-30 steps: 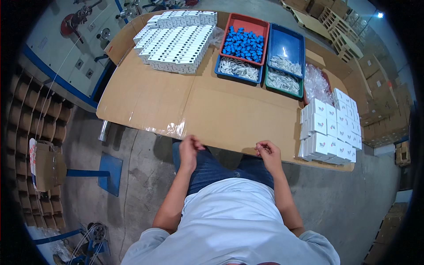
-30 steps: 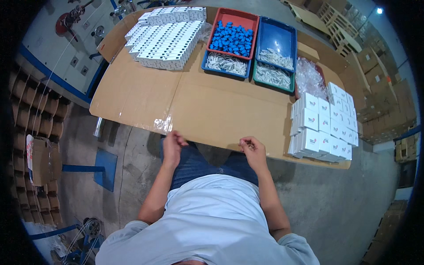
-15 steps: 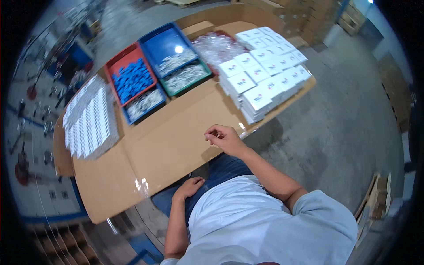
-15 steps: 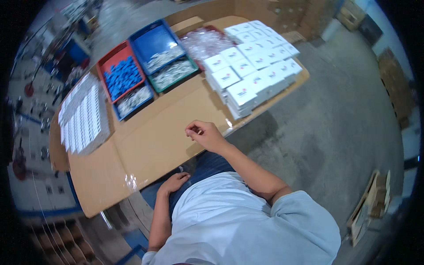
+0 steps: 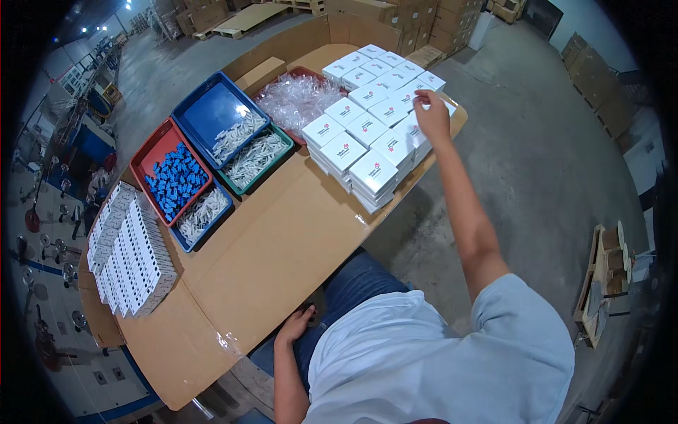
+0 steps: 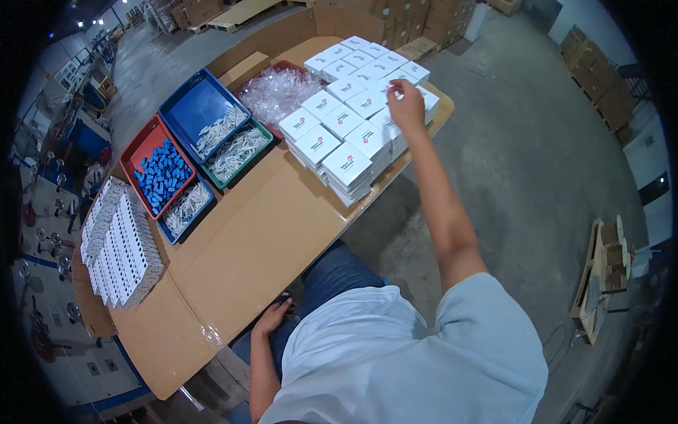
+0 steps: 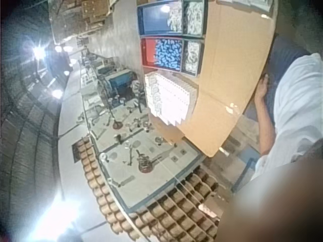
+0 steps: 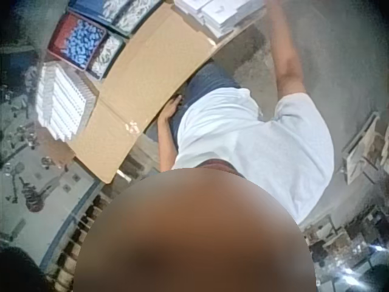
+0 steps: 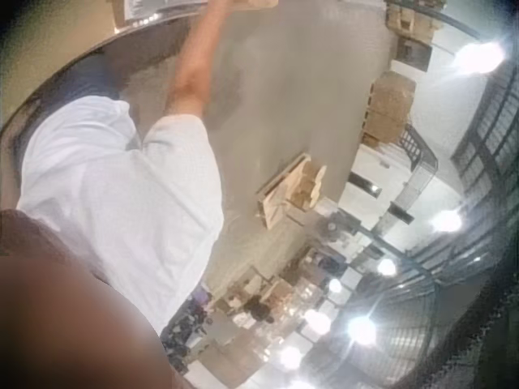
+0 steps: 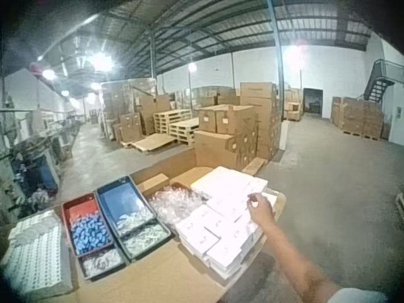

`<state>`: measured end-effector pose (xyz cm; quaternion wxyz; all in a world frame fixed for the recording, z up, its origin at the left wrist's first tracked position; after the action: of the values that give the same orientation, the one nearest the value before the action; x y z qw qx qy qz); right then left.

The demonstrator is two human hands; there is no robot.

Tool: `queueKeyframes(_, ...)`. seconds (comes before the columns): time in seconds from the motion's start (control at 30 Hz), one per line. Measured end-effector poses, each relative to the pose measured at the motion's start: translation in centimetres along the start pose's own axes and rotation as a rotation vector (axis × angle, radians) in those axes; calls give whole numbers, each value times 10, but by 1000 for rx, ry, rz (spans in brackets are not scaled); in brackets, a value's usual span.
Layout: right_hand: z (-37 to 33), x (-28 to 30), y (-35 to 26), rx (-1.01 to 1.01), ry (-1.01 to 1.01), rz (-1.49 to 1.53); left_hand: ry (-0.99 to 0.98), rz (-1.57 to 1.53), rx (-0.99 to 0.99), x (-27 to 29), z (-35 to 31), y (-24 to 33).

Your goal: Assemble and pack small blue electronic components into white boxes with instruction sheets.

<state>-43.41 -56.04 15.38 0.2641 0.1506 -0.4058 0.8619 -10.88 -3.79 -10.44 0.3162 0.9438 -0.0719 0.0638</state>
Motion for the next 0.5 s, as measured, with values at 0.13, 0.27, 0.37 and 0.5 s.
queueKeyframes(0.13, 46, -24, 75, -183, -279, -410, 25, -2, -13, 1, 5, -2)
queueKeyframes(0.27, 51, -52, 82, -309, -518, -520, -4, -67, -5, 3, 8, -15)
queueKeyframes(0.37, 69, -45, 135, -311, -556, -531, -20, -92, -38, -2, 16, -6)
queueKeyframes(0.5, 67, -46, 132, -370, -490, -418, 3, -121, -6, -3, 6, -4)
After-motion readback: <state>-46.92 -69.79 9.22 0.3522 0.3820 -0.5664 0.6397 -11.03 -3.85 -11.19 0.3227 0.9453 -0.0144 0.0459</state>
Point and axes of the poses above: each hand's wrist, its own z-axis towards the middle knuckle, its own x-axis out of the back of the hand, y = z × x, the point moved 5 cm from there along z, towards the middle knuckle, and after that the axes turned 7 degrees about x, right-handed, at the moved point
